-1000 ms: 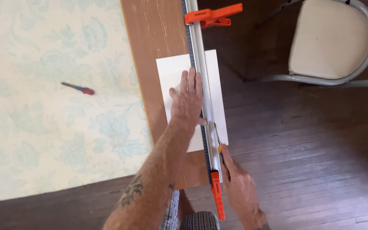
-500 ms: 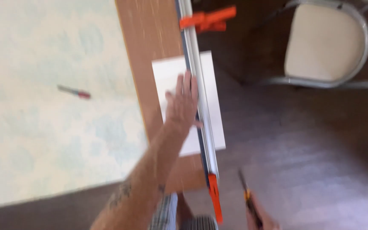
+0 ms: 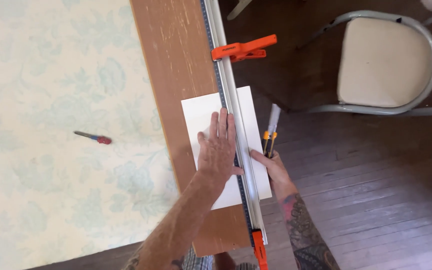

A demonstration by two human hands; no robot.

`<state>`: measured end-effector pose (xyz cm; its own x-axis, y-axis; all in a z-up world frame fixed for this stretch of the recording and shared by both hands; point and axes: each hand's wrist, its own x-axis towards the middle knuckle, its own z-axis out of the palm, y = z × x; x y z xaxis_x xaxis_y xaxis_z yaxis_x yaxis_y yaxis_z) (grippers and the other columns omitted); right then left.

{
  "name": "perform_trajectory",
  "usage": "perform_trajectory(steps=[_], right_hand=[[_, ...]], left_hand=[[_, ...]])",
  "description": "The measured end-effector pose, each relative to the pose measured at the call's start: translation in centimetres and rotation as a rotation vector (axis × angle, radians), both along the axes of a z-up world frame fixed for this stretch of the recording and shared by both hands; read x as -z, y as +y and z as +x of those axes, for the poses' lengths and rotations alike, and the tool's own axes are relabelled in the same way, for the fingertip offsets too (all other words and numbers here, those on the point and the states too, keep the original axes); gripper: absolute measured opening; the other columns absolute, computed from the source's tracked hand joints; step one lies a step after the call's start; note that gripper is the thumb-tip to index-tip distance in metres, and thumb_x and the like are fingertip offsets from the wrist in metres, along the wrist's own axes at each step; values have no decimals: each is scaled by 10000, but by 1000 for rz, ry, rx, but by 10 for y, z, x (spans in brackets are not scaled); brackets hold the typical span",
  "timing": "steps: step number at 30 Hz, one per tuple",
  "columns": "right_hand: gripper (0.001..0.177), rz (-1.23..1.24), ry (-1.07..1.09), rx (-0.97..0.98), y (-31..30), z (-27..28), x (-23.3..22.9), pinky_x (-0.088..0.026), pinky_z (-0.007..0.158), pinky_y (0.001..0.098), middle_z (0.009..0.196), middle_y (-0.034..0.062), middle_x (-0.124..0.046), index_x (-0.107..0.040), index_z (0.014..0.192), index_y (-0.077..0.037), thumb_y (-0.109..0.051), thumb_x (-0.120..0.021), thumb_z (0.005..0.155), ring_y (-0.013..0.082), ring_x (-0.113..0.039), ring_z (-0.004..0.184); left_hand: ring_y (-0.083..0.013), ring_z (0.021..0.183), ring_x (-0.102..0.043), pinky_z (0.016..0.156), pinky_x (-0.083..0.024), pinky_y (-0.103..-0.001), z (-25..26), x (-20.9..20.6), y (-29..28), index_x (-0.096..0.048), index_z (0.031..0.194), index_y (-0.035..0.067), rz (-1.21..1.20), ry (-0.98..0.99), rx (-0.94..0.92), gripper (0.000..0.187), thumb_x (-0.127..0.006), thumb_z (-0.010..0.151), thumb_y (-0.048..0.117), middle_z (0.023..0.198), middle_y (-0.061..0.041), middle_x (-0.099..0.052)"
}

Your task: Cutting a white board using a utility knife and straight edge, followed by measuring and marking another board with a ruler and pen.

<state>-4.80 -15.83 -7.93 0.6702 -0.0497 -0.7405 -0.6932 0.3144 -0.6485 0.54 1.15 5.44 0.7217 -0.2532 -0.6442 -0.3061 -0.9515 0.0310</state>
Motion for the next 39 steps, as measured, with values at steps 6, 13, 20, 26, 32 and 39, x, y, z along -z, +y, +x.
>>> perform_trajectory(steps=[6,13,20,26,32,39], right_hand=[[279,-8,66,84,9,5,-38,-486,396,272,633,104,-668,-689,853,-18,-183,-900,775,166,-638,456],[329,63,267,146,20,7,-54,-514,525,312,742,141,-674,-675,1001,-75,-185,-879,766,214,-666,604],[573,72,473,29,21,14,-46,-487,713,390,913,143,-679,-669,1147,-44,-368,-864,716,288,-641,824],[547,-41,180,8,-10,11,21,-560,621,346,841,118,-667,-576,1070,-70,-276,-947,725,219,-664,725],[549,-91,7,-81,25,99,-6,-574,666,351,884,103,-661,-568,1091,-38,-308,-924,773,206,-657,751],[426,-4,50,-11,39,121,-47,-585,618,304,795,82,-702,-622,949,-80,-340,-912,776,174,-691,673]], left_hand=[[-386,1563,-58,1081,-409,-578,6,-10,0,-21,1614,-26,10,53,25,1344,-791,777,690,1694,-280,10],[-401,1559,-49,1081,-419,-584,3,-4,-1,-30,1611,-22,2,45,17,1360,-795,757,711,1690,-283,12],[-392,1559,-47,1094,-411,-587,5,-6,-3,-20,1615,-22,33,40,-8,1377,-819,749,692,1695,-268,14],[-351,1560,-53,1132,-259,-671,-6,12,10,-39,1615,46,-67,-67,-29,1426,-800,665,789,1700,-213,-26],[-272,1569,-53,1161,-148,-729,-9,19,21,-47,1630,137,-138,-111,-49,1395,-726,649,860,1716,-109,-43],[-272,1577,-16,1168,-133,-743,0,10,17,-32,1629,153,-148,-3,-97,1364,-760,675,802,1722,-99,-19]])
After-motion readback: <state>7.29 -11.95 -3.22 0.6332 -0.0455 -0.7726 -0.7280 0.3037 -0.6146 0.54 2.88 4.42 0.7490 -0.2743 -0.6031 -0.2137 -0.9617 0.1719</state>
